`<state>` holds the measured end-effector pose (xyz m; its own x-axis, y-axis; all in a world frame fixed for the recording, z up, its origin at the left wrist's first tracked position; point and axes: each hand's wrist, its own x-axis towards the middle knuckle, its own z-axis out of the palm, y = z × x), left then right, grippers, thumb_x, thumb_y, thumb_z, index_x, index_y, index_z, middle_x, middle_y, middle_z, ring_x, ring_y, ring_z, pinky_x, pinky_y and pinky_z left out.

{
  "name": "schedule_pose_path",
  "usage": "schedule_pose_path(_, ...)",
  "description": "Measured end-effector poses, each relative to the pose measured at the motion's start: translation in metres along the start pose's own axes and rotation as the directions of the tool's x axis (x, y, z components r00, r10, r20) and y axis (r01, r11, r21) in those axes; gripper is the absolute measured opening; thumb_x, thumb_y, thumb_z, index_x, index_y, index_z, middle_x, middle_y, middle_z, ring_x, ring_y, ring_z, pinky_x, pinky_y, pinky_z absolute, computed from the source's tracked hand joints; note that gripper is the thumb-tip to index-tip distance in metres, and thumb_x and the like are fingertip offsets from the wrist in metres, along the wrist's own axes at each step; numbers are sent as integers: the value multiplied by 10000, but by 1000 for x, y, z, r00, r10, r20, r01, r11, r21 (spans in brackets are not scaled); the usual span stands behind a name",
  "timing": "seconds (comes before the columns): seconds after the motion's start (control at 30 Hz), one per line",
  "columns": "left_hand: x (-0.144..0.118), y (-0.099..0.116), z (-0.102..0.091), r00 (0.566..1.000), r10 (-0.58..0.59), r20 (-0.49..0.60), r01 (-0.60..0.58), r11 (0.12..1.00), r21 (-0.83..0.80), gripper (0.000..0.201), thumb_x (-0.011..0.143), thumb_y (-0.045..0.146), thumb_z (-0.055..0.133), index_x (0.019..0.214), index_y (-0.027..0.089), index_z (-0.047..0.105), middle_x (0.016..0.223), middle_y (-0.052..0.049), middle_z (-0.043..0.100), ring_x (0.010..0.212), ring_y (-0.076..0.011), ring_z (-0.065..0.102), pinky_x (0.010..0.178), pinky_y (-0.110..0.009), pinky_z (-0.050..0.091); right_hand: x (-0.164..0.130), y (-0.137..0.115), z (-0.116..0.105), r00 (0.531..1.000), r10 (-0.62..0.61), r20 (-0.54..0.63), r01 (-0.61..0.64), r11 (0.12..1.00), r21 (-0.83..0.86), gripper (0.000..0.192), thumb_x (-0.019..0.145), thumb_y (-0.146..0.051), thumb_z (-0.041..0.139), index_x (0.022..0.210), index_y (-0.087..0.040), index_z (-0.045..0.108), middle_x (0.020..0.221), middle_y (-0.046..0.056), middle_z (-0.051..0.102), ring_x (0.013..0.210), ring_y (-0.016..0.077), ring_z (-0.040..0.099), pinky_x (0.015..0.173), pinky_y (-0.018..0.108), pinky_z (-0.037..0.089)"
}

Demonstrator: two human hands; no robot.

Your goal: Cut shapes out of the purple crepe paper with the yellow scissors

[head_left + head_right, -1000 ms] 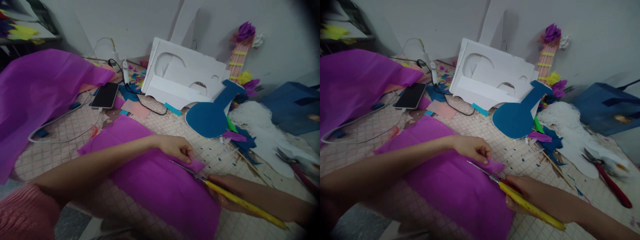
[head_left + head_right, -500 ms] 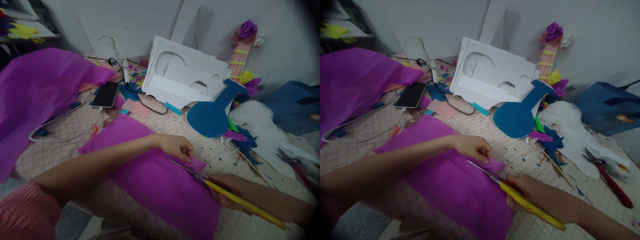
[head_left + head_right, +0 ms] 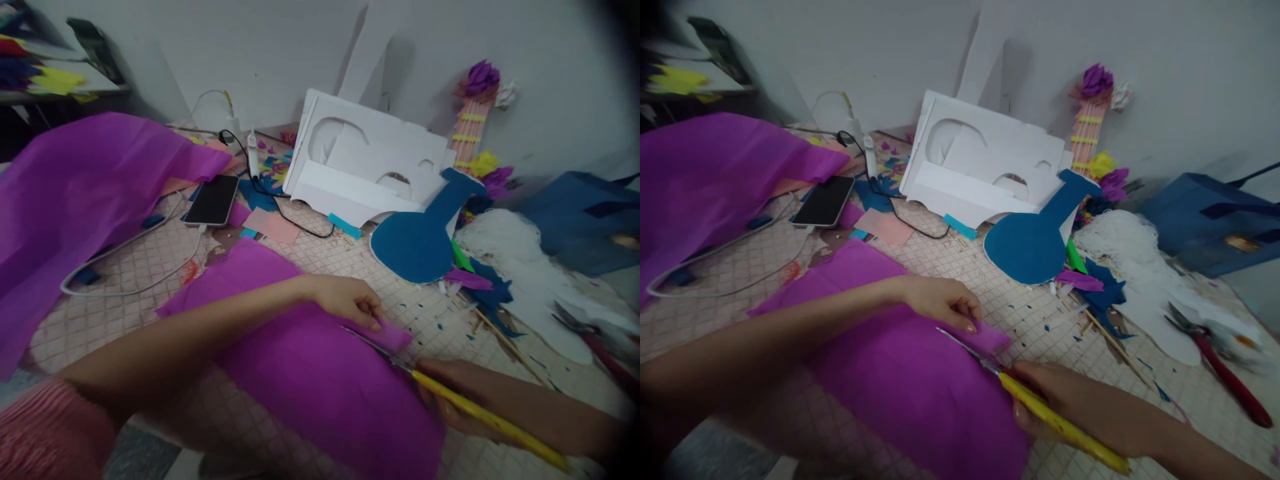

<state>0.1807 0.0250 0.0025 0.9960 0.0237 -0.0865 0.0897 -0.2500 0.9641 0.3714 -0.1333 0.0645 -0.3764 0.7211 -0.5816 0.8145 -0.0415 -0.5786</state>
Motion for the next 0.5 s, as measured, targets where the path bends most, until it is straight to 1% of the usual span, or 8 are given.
schedule_pose_path(0.13,-22,4,-17,999,-49,-17,51,994,96,117,813,214,576,853,123,636,780,-36,680,720,-121,603,631,-202,433,1,13,3,999,-46,-12,46,999,-13,332,832,-485,490,981,-229,641,882,60,682,770,227,620,705,341,506)
schedule_pose_path(0.2,-35,4,-26,995,-99,7,98,989,110,118,789,220,603,840,121,640,770,-43,687,716,-133,611,631,-212,435,2,17,4,999,-47,-12,47,999,-7,328,836,-476,491,1003,-240,647,905,56,690,787,228,629,722,344,514)
schedule_pose_path(0.27,-45,2,-32,990,-137,18,134,987,87,111,757,215,635,817,122,630,735,-36,683,679,-130,604,607,-212,428,2,16,3,1000,-30,-6,30,999,-20,328,849,-459,486,1051,-252,639,965,60,692,836,234,632,754,345,516)
schedule_pose_path(0.33,-50,-3,-33,991,-137,-7,137,990,35,106,733,202,655,795,129,611,701,-20,675,642,-118,591,580,-203,414,3,13,2,1000,-17,4,17,999,-43,348,852,-463,486,1094,-254,624,1000,68,689,862,241,632,772,350,517)
schedule_pose_path(0.43,-49,-11,-29,994,-96,-60,93,995,-47,92,729,184,655,769,137,586,669,4,659,615,-97,573,566,-190,405,5,5,-1,1000,-20,14,21,998,-58,378,853,-472,482,1129,-245,606,1009,79,687,870,246,634,787,359,519)
schedule_pose_path(0.5,-48,-14,-27,994,-83,-68,77,994,-83,81,739,179,644,775,138,585,672,8,656,618,-92,572,572,-190,412,6,1,-3,1000,-27,-4,26,997,-75,369,854,-462,489,1134,-250,604,1008,71,690,865,237,640,783,340,524)
